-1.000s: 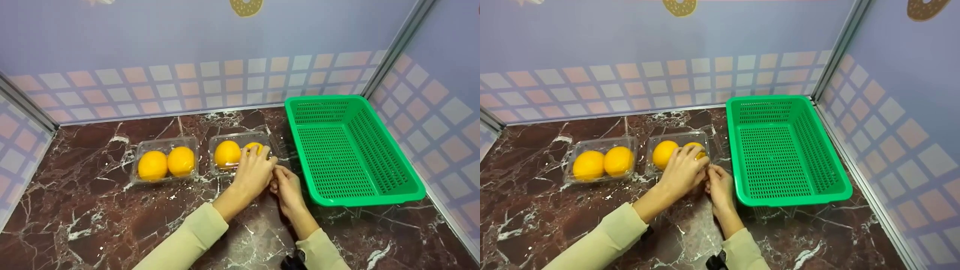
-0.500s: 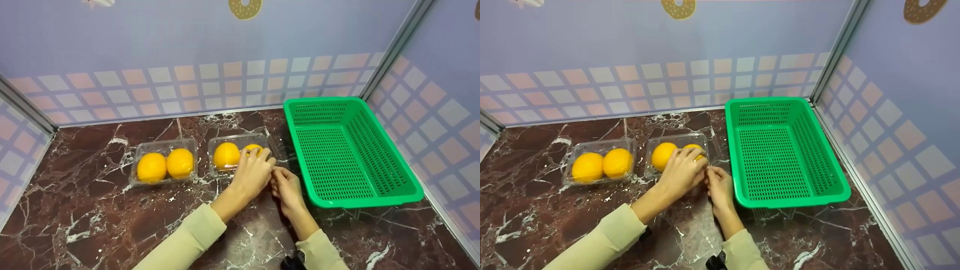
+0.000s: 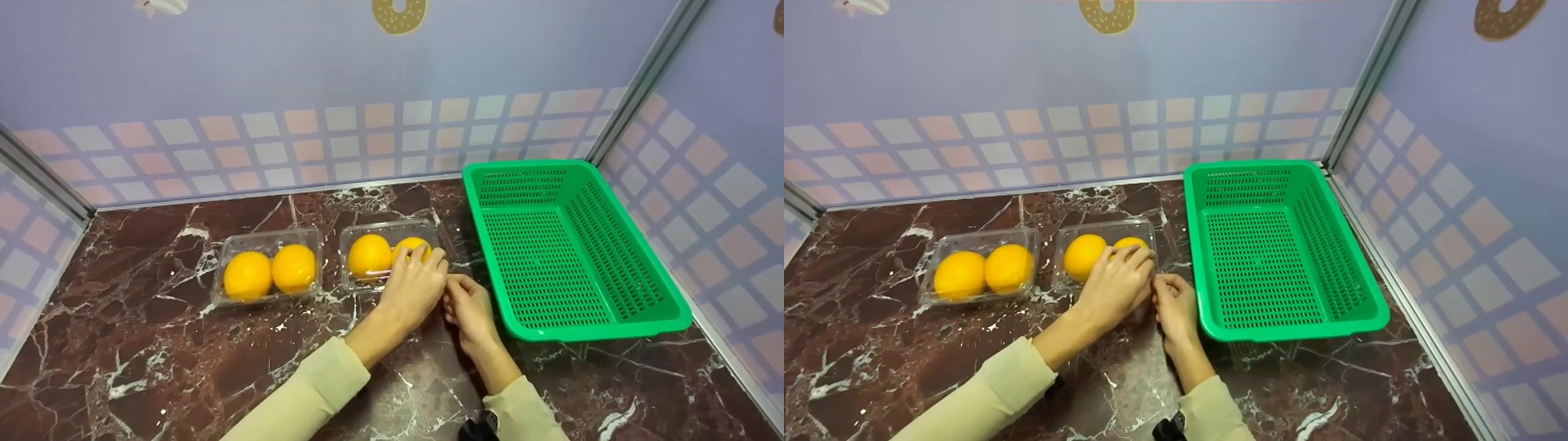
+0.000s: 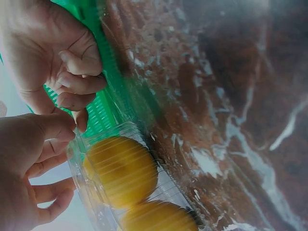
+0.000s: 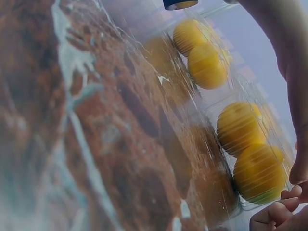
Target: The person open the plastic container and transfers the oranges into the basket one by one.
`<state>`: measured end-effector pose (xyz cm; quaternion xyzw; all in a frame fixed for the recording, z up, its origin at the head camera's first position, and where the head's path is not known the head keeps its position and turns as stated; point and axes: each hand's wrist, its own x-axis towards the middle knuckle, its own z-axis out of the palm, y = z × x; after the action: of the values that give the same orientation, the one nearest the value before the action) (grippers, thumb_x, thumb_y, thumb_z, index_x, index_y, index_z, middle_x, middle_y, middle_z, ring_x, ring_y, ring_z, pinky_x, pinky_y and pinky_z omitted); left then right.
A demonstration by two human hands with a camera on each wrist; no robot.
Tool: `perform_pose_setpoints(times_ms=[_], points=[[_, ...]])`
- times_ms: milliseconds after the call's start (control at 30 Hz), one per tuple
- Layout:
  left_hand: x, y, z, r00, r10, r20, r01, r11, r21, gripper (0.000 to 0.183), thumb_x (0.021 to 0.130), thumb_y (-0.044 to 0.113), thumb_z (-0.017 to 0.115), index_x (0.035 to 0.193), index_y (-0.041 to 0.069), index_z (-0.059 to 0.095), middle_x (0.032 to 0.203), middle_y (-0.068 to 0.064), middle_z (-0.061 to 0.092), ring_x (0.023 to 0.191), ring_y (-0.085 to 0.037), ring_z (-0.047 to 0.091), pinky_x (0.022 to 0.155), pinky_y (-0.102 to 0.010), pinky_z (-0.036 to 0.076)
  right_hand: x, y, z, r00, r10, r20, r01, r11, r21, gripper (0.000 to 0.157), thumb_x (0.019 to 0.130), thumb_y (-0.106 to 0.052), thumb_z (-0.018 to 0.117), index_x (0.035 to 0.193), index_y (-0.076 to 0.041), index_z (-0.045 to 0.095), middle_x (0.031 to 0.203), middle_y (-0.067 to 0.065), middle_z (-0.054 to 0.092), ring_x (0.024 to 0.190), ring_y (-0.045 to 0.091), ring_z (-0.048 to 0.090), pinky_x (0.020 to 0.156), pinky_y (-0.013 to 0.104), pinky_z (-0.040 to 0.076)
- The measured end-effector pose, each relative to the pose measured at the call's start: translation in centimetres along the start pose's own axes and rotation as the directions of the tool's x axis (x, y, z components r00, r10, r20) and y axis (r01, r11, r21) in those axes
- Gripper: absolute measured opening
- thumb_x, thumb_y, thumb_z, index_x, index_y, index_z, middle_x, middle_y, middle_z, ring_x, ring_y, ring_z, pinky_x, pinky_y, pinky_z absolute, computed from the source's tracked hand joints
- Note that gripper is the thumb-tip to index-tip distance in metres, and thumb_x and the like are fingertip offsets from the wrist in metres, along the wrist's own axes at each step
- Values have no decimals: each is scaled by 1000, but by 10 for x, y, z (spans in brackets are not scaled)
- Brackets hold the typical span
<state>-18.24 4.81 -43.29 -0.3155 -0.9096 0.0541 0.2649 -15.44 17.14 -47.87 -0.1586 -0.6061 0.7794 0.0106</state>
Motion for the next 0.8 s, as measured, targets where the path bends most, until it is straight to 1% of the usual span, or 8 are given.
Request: perform_pose_setpoints(times_ms=[233, 367, 500, 633, 800], points=[[-2, 0, 1, 1000, -9, -6, 9, 1000, -9, 13, 95, 20, 70, 105, 15, 77, 117, 3, 70, 112, -21, 67, 92, -36, 51, -4, -1, 1, 1000, 10, 4, -10, 1000, 3, 13, 102, -9, 59, 96, -8, 69, 66, -4, 52, 51, 2, 40, 42, 14, 31], [-3, -1, 1, 1000, -16, -14, 15, 999, -41, 16, 94, 21, 71, 107, 14, 77, 121, 2, 70, 116, -22, 68, 95, -37, 51, -5, -1, 1, 1000, 7, -2, -7, 1000, -19, 13, 102, -9, 59, 97, -7, 70, 67, -3, 53, 53, 3, 43, 42, 15, 33], [-4, -1, 2, 1000, -19, -18, 18, 997, -70, 18, 92, 22, 74, 108, 13, 77, 123, 1, 71, 118, -23, 68, 98, -39, 51, -5, 1, 1, 1000, 1, -10, -1, 999, -37, 13, 102, -9, 59, 95, -7, 70, 68, -3, 54, 53, 3, 44, 43, 14, 34], [-6, -3, 4, 999, -18, -43, 14, 996, -85, 21, 90, 24, 77, 107, 12, 77, 125, 1, 72, 119, -24, 68, 99, -41, 52, -3, 1, 2, 1000, -2, 0, 2, 1000, -19, 14, 102, -8, 58, 94, -7, 70, 67, -4, 54, 53, 3, 42, 43, 14, 33], [-10, -4, 7, 997, -9, -70, 2, 995, -103, 21, 90, 23, 77, 107, 11, 77, 126, -1, 72, 120, -25, 69, 99, -43, 54, -3, 1, 4, 1000, -1, 2, 1, 1000, -7, 15, 103, -7, 57, 93, -8, 68, 65, -4, 52, 52, 3, 41, 43, 15, 33]])
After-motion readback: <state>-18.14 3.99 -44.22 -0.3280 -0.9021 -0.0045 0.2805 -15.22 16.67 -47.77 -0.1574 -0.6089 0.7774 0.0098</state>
